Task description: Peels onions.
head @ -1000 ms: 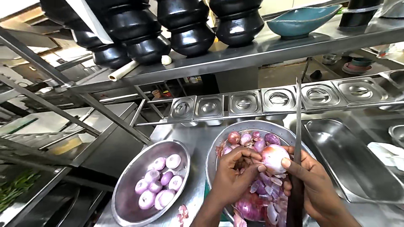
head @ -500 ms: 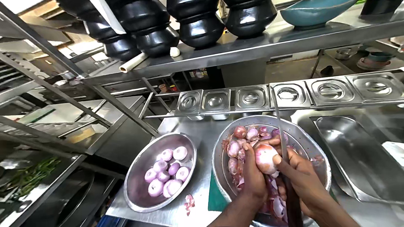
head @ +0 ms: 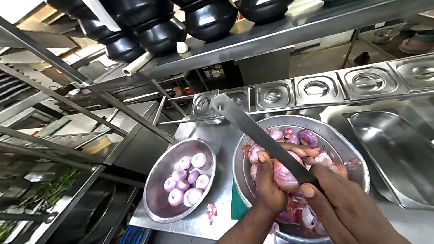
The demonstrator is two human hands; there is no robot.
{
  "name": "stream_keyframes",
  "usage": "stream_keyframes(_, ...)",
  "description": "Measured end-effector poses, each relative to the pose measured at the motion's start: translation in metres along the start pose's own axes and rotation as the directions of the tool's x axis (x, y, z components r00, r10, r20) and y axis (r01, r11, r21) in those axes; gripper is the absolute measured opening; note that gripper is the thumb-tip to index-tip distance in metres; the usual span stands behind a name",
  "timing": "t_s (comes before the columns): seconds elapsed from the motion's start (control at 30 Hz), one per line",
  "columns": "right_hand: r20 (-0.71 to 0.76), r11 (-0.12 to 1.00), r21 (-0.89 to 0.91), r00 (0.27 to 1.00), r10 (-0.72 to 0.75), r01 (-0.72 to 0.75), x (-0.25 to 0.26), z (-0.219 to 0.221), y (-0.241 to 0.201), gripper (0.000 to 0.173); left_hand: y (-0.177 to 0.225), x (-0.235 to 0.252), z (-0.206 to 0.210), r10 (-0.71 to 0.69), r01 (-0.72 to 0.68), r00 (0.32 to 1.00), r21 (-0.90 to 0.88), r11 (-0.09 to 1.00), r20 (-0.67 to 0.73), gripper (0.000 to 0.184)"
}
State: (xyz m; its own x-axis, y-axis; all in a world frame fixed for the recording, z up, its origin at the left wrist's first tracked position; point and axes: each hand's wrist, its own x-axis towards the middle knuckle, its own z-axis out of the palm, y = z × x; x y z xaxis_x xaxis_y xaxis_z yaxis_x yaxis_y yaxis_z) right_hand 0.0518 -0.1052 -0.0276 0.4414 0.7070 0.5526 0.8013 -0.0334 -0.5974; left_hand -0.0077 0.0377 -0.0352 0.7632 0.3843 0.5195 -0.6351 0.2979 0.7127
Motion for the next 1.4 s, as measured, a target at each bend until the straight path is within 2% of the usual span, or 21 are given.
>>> stream_keyframes(0.4,-0.029,0.994,-0.105,0.999,-0.044,0.04,0.001,-0.001,0.0,0.051,0.0,-0.002,0.002,-0.046,0.045,0.999,-0.042,0.998,-0.021,0.067)
stream_keyframes(0.57,-0.108,0.962,-0.264,0.989,-0.098,0.067,0.004,0.001,0.007,0.054,0.002,-0.001,0.001,-0.1,0.107,0.993,0.119,0.987,-0.061,0.067)
stream_keyframes(0.67,-0.118,0.934,-0.34,0.98,-0.158,0.11,0.007,0.004,0.011,0.054,0.0,-0.002,0.002,-0.161,0.175,0.979,0.116,0.978,-0.128,0.068)
stream_keyframes(0.77,-0.073,0.884,-0.427,0.967,-0.244,0.191,0.003,0.013,0.008,0.055,0.001,0.0,0.004,-0.283,0.303,0.933,0.063,0.951,-0.223,0.069)
stream_keyframes(0.83,-0.021,0.866,-0.439,0.96,-0.278,0.241,-0.002,0.018,0.003,0.056,0.002,0.006,0.004,-0.371,0.384,0.872,-0.024,0.923,-0.32,0.07)
stream_keyframes(0.9,0.014,0.872,-0.415,0.96,-0.28,0.26,-0.006,0.022,0.004,0.056,0.003,0.012,0.005,-0.516,0.451,0.76,-0.252,0.856,-0.395,0.075)
stream_keyframes(0.97,0.006,0.914,-0.353,0.978,-0.21,0.198,-0.006,0.021,0.01,0.057,0.001,0.011,-0.004,-0.618,0.485,0.706,-0.399,0.778,-0.346,0.075)
stream_keyframes(1.03,-0.046,0.949,-0.297,0.991,-0.125,0.106,-0.002,0.015,0.02,0.063,-0.002,0.006,-0.011,-0.588,0.482,0.746,-0.357,0.8,-0.312,0.073)
stream_keyframes(1.13,-0.11,0.961,-0.275,0.992,-0.067,0.035,0.01,0.005,0.03,0.067,0.001,0.006,-0.004,-0.521,0.468,0.776,-0.231,0.853,-0.354,0.067)
stream_keyframes(1.33,-0.096,0.958,-0.282,0.992,-0.081,0.051,0.027,-0.006,0.029,0.066,0.003,0.005,0.002,-0.403,0.413,0.852,-0.043,0.91,-0.335,0.072)
stream_keyframes(1.4,-0.071,0.952,-0.293,0.991,-0.114,0.088,0.028,-0.007,0.03,0.061,0.002,0.004,0.0,-0.367,0.402,0.874,0.05,0.914,-0.318,0.068)
